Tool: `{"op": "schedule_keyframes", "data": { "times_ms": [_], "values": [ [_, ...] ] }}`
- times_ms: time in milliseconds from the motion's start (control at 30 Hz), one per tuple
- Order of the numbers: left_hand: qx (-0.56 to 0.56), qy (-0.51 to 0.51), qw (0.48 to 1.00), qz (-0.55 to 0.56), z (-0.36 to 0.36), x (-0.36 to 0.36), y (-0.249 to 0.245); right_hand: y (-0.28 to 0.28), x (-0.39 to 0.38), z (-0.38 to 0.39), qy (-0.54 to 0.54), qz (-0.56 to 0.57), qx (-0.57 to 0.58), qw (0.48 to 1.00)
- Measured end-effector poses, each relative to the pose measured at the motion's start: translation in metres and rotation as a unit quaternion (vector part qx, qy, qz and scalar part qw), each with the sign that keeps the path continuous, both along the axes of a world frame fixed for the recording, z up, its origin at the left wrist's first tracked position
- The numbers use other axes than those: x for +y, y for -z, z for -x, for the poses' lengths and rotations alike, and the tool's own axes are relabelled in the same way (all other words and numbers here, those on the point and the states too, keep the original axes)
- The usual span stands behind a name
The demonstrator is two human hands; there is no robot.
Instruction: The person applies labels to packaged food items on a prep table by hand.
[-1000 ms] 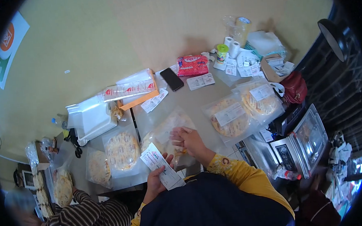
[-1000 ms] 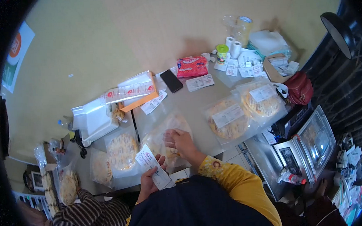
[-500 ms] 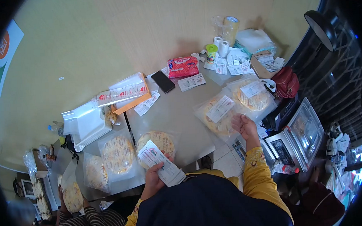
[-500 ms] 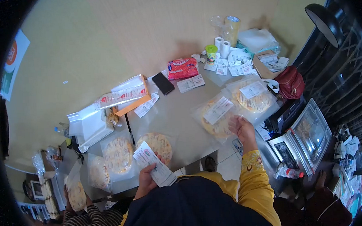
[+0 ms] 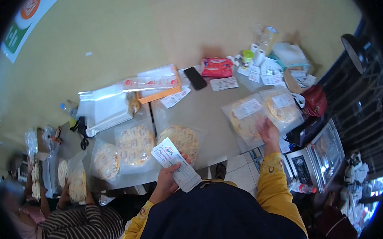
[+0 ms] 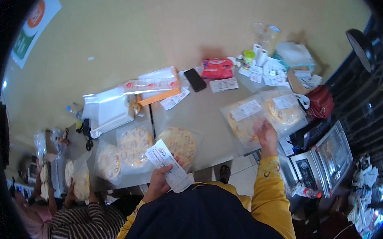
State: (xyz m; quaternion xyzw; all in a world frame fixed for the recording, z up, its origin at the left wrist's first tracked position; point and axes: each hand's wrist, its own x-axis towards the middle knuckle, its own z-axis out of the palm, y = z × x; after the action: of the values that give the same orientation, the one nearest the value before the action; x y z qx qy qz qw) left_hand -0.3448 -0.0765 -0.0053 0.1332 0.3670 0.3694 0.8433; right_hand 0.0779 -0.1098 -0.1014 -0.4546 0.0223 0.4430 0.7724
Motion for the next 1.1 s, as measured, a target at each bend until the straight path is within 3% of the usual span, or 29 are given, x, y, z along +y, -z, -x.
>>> {"op": "schedule_keyframes", "data": {
  "times_ms": [100, 200, 233, 300, 367, 433, 533, 633, 733, 833, 933, 1100],
  "values": [
    [0.051, -0.033, 0.998, -0.031, 0.018, -0.003, 0.0, -0.026, -0.014, 0.036, 0.196, 0.148, -0.074, 0.967],
    [0.089, -0.068, 0.992, -0.054, 0.033, -0.003, 0.01, -0.004, -0.019, 0.074, 0.236, 0.176, -0.425, 0.856],
    [0.1, -0.074, 0.991, -0.056, 0.038, -0.003, 0.014, -0.009, -0.012, 0.102, 0.181, 0.096, -0.418, 0.885],
    [0.122, -0.081, 0.987, -0.064, 0.045, -0.005, 0.018, 0.002, 0.0, 0.146, -0.064, 0.088, -0.477, 0.872],
    [0.14, -0.083, 0.984, -0.078, 0.049, -0.005, 0.019, -0.044, 0.01, 0.23, -0.155, 0.09, -0.484, 0.856],
    [0.15, -0.093, 0.981, -0.079, 0.056, -0.008, 0.017, -0.044, 0.018, 0.274, -0.191, 0.09, -0.501, 0.839],
    [0.152, -0.106, 0.978, -0.095, 0.078, -0.013, 0.027, -0.021, 0.016, 0.291, -0.358, 0.176, -0.57, 0.719],
    [0.143, -0.147, 0.975, -0.085, 0.103, -0.014, 0.03, 0.006, 0.0, 0.284, -0.58, 0.292, -0.556, 0.519],
    [0.161, -0.188, 0.967, -0.054, 0.12, -0.02, 0.03, 0.031, -0.016, 0.295, -0.616, 0.303, -0.198, 0.7],
    [0.166, -0.194, 0.965, -0.053, 0.125, -0.022, 0.037, 0.043, -0.02, 0.315, -0.502, 0.22, -0.067, 0.834],
    [0.166, -0.189, 0.967, -0.039, 0.118, -0.022, 0.03, 0.036, -0.006, 0.314, -0.486, 0.205, -0.093, 0.845],
    [0.135, -0.16, 0.976, -0.056, 0.109, -0.018, 0.033, -0.004, 0.034, 0.261, -0.422, 0.168, -0.275, 0.847]
  ]
}}
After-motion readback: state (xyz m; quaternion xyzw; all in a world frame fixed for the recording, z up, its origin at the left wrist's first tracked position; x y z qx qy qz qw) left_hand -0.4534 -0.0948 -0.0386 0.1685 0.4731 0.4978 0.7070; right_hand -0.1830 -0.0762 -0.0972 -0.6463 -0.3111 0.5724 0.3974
